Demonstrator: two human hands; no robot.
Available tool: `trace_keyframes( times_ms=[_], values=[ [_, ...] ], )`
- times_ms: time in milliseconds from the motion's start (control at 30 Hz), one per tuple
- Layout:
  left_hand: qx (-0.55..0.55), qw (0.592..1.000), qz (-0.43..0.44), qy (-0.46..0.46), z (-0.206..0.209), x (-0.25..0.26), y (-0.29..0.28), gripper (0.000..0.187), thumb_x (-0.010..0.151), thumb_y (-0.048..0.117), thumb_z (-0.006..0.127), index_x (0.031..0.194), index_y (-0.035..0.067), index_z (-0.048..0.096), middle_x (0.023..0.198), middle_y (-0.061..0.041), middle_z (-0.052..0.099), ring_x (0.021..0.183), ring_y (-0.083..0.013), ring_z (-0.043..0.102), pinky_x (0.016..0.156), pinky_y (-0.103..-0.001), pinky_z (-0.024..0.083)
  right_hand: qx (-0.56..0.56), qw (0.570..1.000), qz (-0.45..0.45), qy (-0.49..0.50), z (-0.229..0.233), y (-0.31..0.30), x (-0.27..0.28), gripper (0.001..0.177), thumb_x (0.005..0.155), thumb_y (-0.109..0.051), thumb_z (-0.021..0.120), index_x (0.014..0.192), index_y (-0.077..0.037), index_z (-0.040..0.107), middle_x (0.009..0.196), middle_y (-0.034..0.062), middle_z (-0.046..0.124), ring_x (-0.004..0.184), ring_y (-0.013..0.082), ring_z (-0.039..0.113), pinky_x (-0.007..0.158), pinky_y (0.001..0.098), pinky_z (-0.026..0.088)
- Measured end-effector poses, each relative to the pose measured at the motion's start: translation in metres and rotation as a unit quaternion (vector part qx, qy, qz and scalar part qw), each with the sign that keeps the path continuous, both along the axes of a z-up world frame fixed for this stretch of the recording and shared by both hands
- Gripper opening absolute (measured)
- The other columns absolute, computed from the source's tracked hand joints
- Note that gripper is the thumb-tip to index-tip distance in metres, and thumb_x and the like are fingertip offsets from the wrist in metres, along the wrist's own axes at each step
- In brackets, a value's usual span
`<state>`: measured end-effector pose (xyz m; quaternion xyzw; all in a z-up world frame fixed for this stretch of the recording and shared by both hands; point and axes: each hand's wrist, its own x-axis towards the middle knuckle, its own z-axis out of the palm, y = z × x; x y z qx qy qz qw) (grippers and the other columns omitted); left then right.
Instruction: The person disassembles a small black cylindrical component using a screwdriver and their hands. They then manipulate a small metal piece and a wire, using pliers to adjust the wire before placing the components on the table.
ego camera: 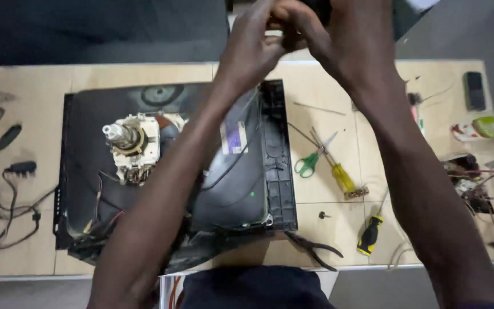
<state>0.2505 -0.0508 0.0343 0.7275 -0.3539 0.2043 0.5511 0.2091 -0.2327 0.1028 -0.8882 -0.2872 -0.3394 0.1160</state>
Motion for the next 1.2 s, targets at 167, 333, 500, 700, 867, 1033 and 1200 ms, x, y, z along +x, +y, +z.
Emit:
trace_keyframes(
  times_ms=[167, 333, 500, 700, 867, 1033, 1200],
  values=[
    [0.216, 0.954, 0.022, 0.205, -0.049, 0.026, 0.016, 0.016, 0.083, 0.000, 0.056, 0.087, 0.007, 0.069, 0.084, -0.010, 0.078, 0.086, -0.0237, 0.074, 0.068, -0.037, 0.047, 0.067, 0.988, 0.127, 0.054, -0.028, 0.010, 0.049, 0.031, 0.118, -0.021, 0.077, 0.108, -0.001, 0.056, 0.076, 0.0098, 0.068, 0.063, 0.0255, 0.061, 0.061, 0.0396, 0.041],
    [0.286, 0.920, 0.083, 0.256, -0.078, 0.031, 0.020, 0.023, 0.090, 0.009, 0.054, 0.096, 0.011, 0.077, 0.094, -0.009, 0.079, 0.089, -0.0341, 0.071, 0.065, -0.045, 0.046, 0.057, 0.989, 0.100, 0.092, -0.043, 0.019, 0.066, 0.030, 0.114, -0.021, 0.082, 0.113, 0.002, 0.062, 0.078, 0.0140, 0.071, 0.069, 0.0321, 0.067, 0.057, 0.0420, 0.043],
    [0.310, 0.906, 0.088, 0.275, -0.095, 0.031, 0.022, 0.031, 0.092, 0.017, 0.052, 0.104, 0.013, 0.080, 0.100, -0.014, 0.079, 0.091, -0.0403, 0.071, 0.068, -0.050, 0.048, 0.049, 0.987, 0.116, 0.103, -0.057, 0.023, 0.072, 0.035, 0.116, -0.020, 0.085, 0.111, -0.002, 0.055, 0.085, 0.0157, 0.059, 0.068, 0.0299, 0.054, 0.058, 0.0458, 0.036],
    [0.299, 0.908, 0.088, 0.281, -0.092, 0.030, 0.022, 0.027, 0.091, 0.014, 0.056, 0.100, 0.013, 0.081, 0.099, -0.007, 0.081, 0.092, -0.0349, 0.074, 0.069, -0.048, 0.050, 0.045, 0.987, 0.113, 0.107, -0.059, 0.023, 0.076, 0.036, 0.119, -0.022, 0.083, 0.108, -0.002, 0.055, 0.079, 0.0137, 0.057, 0.063, 0.0285, 0.053, 0.058, 0.0427, 0.035],
    [0.311, 0.898, 0.107, 0.294, -0.090, 0.030, 0.021, 0.025, 0.087, 0.016, 0.050, 0.092, 0.017, 0.075, 0.092, -0.009, 0.078, 0.087, -0.0423, 0.067, 0.067, -0.050, 0.042, 0.081, 0.981, 0.101, 0.144, -0.051, 0.029, 0.075, 0.034, 0.115, -0.020, 0.085, 0.110, -0.001, 0.057, 0.081, 0.0119, 0.066, 0.064, 0.0253, 0.061, 0.057, 0.0395, 0.040],
    [0.306, 0.900, 0.110, 0.290, -0.099, 0.033, 0.021, 0.019, 0.091, 0.009, 0.060, 0.091, 0.015, 0.077, 0.087, -0.005, 0.078, 0.079, -0.0303, 0.070, 0.066, -0.047, 0.047, 0.035, 0.960, 0.202, 0.190, -0.034, 0.032, 0.074, 0.032, 0.116, -0.027, 0.069, 0.112, 0.002, 0.057, 0.088, 0.0152, 0.070, 0.075, 0.0277, 0.068, 0.063, 0.0391, 0.046],
    [0.297, 0.900, 0.103, 0.302, -0.089, 0.028, 0.022, 0.020, 0.094, 0.016, 0.060, 0.095, 0.019, 0.080, 0.093, -0.004, 0.081, 0.082, -0.0286, 0.074, 0.067, -0.045, 0.051, -0.035, 0.930, 0.235, 0.282, -0.020, 0.029, 0.081, 0.021, 0.115, -0.021, 0.066, 0.109, -0.001, 0.063, 0.093, 0.0128, 0.063, 0.076, 0.0235, 0.058, 0.061, 0.0357, 0.042]
  ],
)
